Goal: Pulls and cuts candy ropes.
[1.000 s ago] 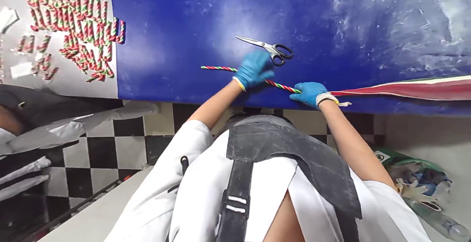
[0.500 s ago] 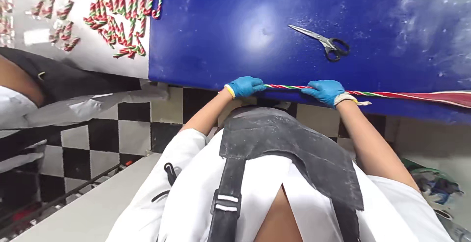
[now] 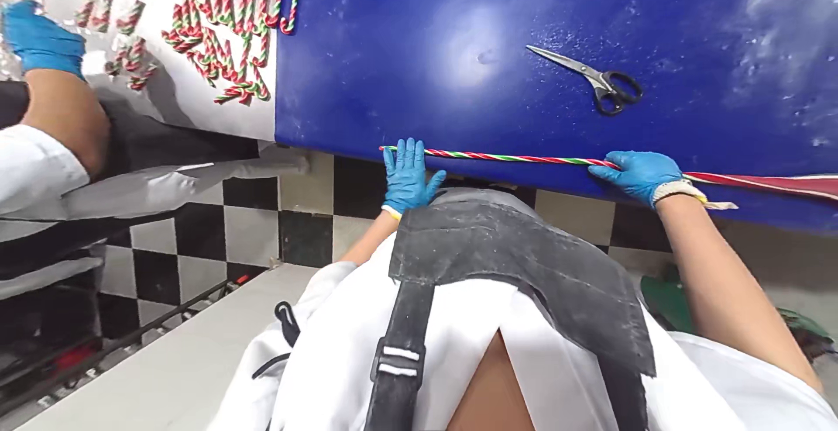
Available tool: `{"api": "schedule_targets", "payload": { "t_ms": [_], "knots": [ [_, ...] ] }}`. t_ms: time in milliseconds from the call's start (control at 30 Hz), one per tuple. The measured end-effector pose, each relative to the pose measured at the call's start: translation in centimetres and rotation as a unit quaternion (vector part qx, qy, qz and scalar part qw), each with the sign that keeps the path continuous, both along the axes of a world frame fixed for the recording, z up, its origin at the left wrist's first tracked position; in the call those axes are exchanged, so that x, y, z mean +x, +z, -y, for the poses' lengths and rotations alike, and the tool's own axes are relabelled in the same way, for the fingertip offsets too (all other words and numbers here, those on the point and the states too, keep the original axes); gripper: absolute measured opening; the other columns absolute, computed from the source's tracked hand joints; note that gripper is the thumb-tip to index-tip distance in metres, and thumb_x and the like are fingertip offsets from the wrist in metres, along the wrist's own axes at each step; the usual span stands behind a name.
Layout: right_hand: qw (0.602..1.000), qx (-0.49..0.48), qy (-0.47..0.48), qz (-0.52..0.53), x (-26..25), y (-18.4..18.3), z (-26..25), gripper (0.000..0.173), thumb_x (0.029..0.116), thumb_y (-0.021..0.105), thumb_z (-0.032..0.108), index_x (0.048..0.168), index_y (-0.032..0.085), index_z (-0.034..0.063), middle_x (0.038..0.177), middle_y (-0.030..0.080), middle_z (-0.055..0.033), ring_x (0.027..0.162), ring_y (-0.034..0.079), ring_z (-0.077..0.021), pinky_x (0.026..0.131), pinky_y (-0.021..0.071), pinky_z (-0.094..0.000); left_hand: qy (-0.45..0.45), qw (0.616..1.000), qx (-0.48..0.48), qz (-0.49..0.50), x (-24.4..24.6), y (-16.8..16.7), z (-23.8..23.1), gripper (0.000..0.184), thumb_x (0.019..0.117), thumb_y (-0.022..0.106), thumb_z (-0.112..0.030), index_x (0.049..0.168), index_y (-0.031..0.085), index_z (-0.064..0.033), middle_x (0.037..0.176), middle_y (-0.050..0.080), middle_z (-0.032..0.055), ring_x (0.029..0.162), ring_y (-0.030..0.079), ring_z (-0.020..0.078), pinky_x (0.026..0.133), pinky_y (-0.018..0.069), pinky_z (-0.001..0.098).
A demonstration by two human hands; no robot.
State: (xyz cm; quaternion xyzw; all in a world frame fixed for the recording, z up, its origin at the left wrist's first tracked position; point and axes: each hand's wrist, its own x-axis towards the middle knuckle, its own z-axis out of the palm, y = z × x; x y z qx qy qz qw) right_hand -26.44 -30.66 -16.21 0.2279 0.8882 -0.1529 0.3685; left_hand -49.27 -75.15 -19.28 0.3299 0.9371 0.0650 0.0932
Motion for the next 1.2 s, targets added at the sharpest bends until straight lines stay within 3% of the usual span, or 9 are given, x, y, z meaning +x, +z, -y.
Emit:
{"api": "schedule_targets", "payload": {
  "t_ms": [133, 233, 400, 533, 667, 867, 967, 1067, 1200],
  "knots": [
    [1.0, -0.009, 0.007, -0.008, 0.1, -0.1, 0.0, 0.061, 0.0997, 0.047, 0.068, 0.098, 0.069, 0.0107, 0.089, 0.07, -0.0178, 0.092, 0.068, -0.0411, 0.077, 0.0493, -0.0646, 0.117, 0.992, -0.033, -0.022, -4.2, -1.0, -8.5, 0.123, 0.0805, 0.037, -0.092, 0.158, 0.031, 0.0031, 0.164, 0.026, 0.0325, 0.154, 0.019, 0.0511, 0.123, 0.0068, 0.0712],
    [1.0, -0.019, -0.001, -0.002, -0.4, 0.0, -0.3, 0.064, 0.099, 0.046, 0.069, 0.1, 0.069, 0.0099, 0.092, 0.07, -0.0187, 0.095, 0.068, -0.0415, 0.08, 0.0492, -0.065, 0.151, 0.988, -0.041, -0.005, -11.6, -1.2, -14.6, 0.135, 0.0686, 0.038, -0.101, 0.163, 0.023, -0.0063, 0.167, 0.019, 0.0291, 0.155, 0.012, 0.0515, 0.122, 0.0039, 0.0719],
    [0.999, -0.039, -0.011, 0.013, -1.0, 0.2, -0.7, 0.066, 0.0986, 0.045, 0.071, 0.101, 0.068, 0.0094, 0.093, 0.07, -0.0194, 0.096, 0.068, -0.0406, 0.08, 0.0491, -0.0649, 0.15, 0.98, -0.114, 0.059, -17.3, 0.3, -19.2, 0.133, 0.0686, 0.04, -0.101, 0.166, 0.014, -0.0145, 0.171, 0.011, 0.0233, 0.157, 0.007, 0.0473, 0.119, 0.0041, 0.0756],
    [0.999, -0.036, 0.001, 0.005, -0.5, 0.1, -0.5, 0.067, 0.098, 0.044, 0.072, 0.1, 0.067, 0.0097, 0.094, 0.07, -0.0192, 0.096, 0.068, -0.0415, 0.081, 0.0489, -0.0656, 0.15, 0.981, -0.109, 0.059, -8.8, 1.5, -12.5, 0.119, 0.0796, 0.043, -0.092, 0.164, 0.024, -0.0094, 0.167, 0.018, 0.0299, 0.154, 0.013, 0.0531, 0.113, 0.0055, 0.0834],
    [0.999, -0.032, 0.008, 0.009, -0.6, 0.0, -0.4, 0.066, 0.0963, 0.047, 0.073, 0.106, 0.069, 0.0113, 0.098, 0.072, -0.0183, 0.1, 0.069, -0.0408, 0.085, 0.0492, -0.065, 0.226, 0.967, -0.116, -0.009, -4.1, -0.3, -4.8, 0.124, 0.0801, 0.033, -0.094, 0.162, 0.025, -0.0005, 0.166, 0.022, 0.0318, 0.155, 0.015, 0.0522, 0.117, 0.0028, 0.0792],
    [0.999, -0.029, 0.008, 0.013, -0.8, 0.0, -0.6, 0.067, 0.0967, 0.047, 0.072, 0.101, 0.067, 0.0091, 0.095, 0.07, -0.02, 0.096, 0.068, -0.0415, 0.08, 0.0488, -0.0652, 0.219, 0.975, -0.03, -0.032, -14.7, -1.4, -11.7, 0.122, 0.0777, 0.041, -0.094, 0.164, 0.022, -0.011, 0.168, 0.018, 0.0275, 0.156, 0.011, 0.0503, 0.121, 0.005, 0.0726],
    [0.999, -0.028, -0.004, 0.023, -1.0, 0.2, -0.5, 0.066, 0.0973, 0.047, 0.071, 0.103, 0.068, 0.0089, 0.097, 0.071, -0.0213, 0.098, 0.068, -0.0423, 0.082, 0.0488, -0.0661, 0.203, 0.976, -0.071, 0.022, -18.9, -0.5, -15.7, 0.131, 0.0714, 0.04, -0.099, 0.166, 0.017, -0.0116, 0.171, 0.013, 0.0227, 0.158, 0.008, 0.0438, 0.122, 0.0037, 0.0709],
    [0.999, -0.025, -0.012, 0.017, -1.1, 0.2, -0.4, 0.063, 0.097, 0.05, 0.07, 0.101, 0.069, 0.0089, 0.095, 0.07, -0.0207, 0.096, 0.068, -0.0422, 0.08, 0.0489, -0.0664, 0.208, 0.97, -0.109, 0.063, -15.2, 1.6, -14.7, 0.131, 0.0704, 0.047, -0.097, 0.163, 0.025, -0.0075, 0.168, 0.021, 0.0263, 0.155, 0.017, 0.048, 0.118, 0.0053, 0.0767],
    [0.999, -0.02, 0.016, 0.027, -1.5, 0.5, 0.3, 0.059, 0.0973, 0.053, 0.067, 0.103, 0.07, 0.0105, 0.096, 0.072, -0.0198, 0.096, 0.069, -0.0419, 0.082, 0.0504, -0.0662, 0.288, 0.95, -0.108, 0.045, -7.2, 0.7, -5.7, 0.129, 0.0747, 0.037, -0.098, 0.164, 0.021, -0.0062, 0.169, 0.014, 0.0277, 0.157, 0.007, 0.0498, 0.116, -0.0002, 0.0807]
  ]
}}
